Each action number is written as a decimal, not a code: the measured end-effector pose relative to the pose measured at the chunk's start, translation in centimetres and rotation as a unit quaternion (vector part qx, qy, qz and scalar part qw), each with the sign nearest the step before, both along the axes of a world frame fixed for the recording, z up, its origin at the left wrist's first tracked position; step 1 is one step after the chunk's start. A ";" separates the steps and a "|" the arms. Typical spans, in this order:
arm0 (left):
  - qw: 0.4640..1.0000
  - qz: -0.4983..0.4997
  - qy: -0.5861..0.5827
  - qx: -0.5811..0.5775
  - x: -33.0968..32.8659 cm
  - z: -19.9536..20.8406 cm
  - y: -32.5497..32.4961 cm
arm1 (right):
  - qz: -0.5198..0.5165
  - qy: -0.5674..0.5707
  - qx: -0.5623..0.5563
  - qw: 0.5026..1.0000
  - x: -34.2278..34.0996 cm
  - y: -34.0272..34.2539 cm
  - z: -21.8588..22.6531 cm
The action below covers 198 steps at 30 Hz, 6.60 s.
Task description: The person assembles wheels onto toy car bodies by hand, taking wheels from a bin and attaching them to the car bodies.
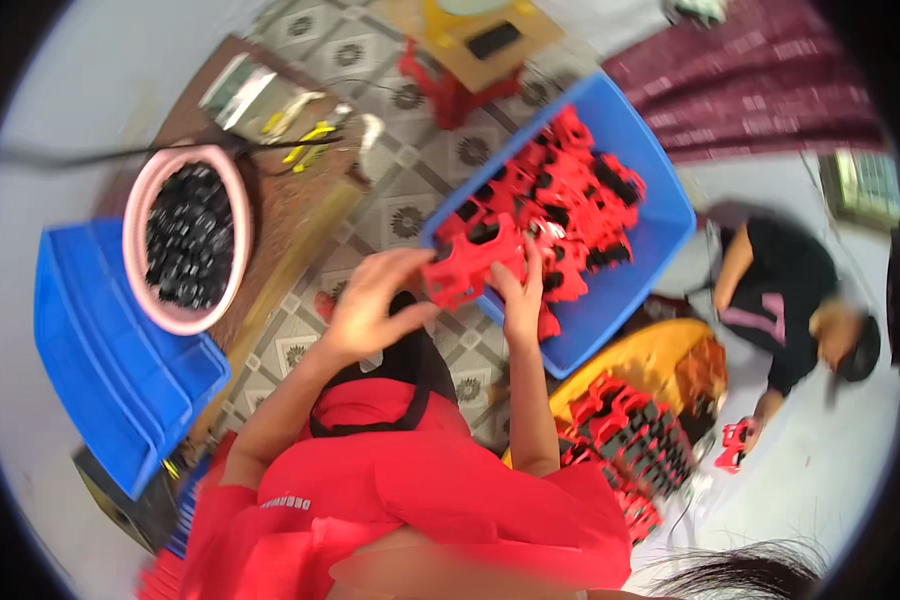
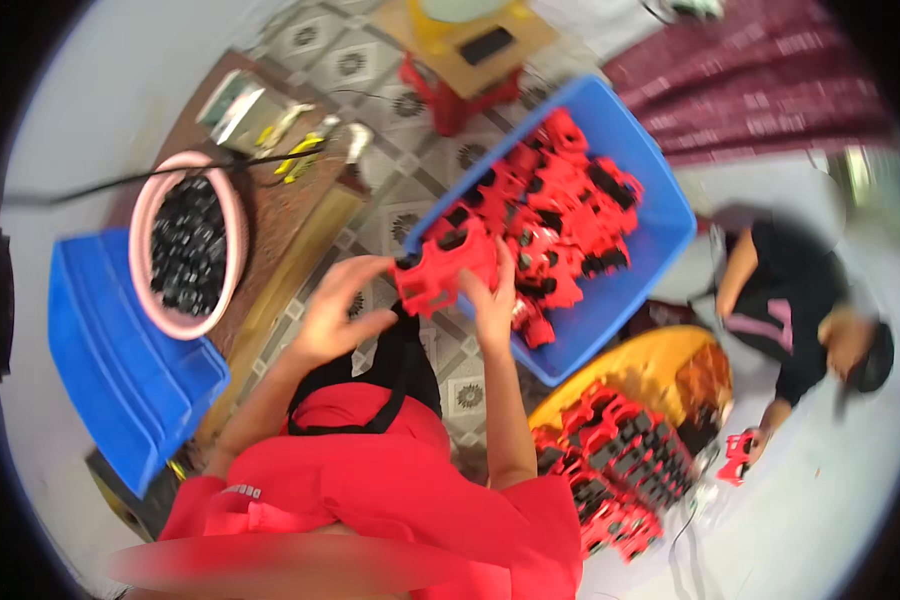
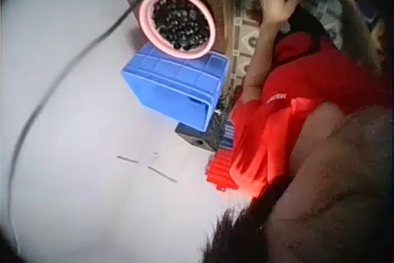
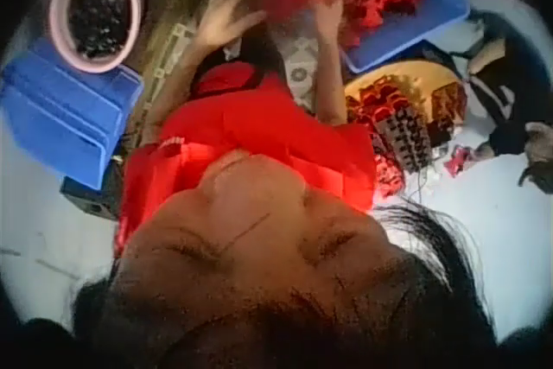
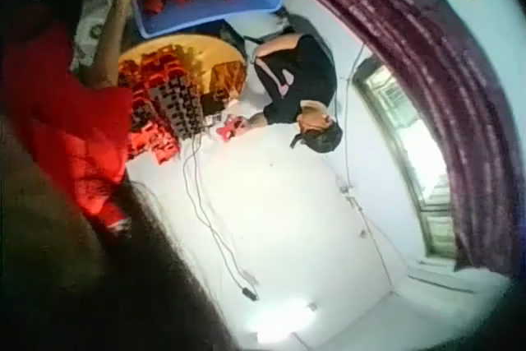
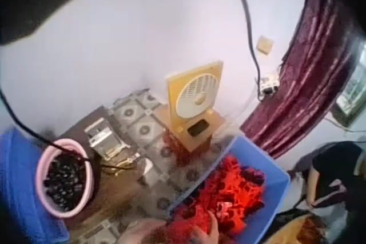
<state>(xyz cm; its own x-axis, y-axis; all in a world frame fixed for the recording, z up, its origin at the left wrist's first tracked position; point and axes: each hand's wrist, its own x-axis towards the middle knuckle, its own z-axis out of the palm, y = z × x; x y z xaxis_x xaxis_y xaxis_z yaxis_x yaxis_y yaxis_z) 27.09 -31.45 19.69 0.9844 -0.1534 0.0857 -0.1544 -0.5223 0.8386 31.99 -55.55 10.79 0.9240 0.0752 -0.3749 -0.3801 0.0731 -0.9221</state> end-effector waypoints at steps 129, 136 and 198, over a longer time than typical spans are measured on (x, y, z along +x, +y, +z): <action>0.539 0.445 -0.134 -0.702 -22.9 -6.5 30.4 | 0.477 -0.653 -0.399 0.431 1.0 56.9 -12.5; 0.496 0.582 -0.122 -0.633 -22.2 -4.7 31.7 | 0.596 -0.498 -0.248 0.579 -0.5 55.3 -10.6; 0.539 0.666 -0.118 -0.502 -16.0 -4.0 33.6 | 0.725 -0.059 -0.032 0.686 -2.8 51.1 4.4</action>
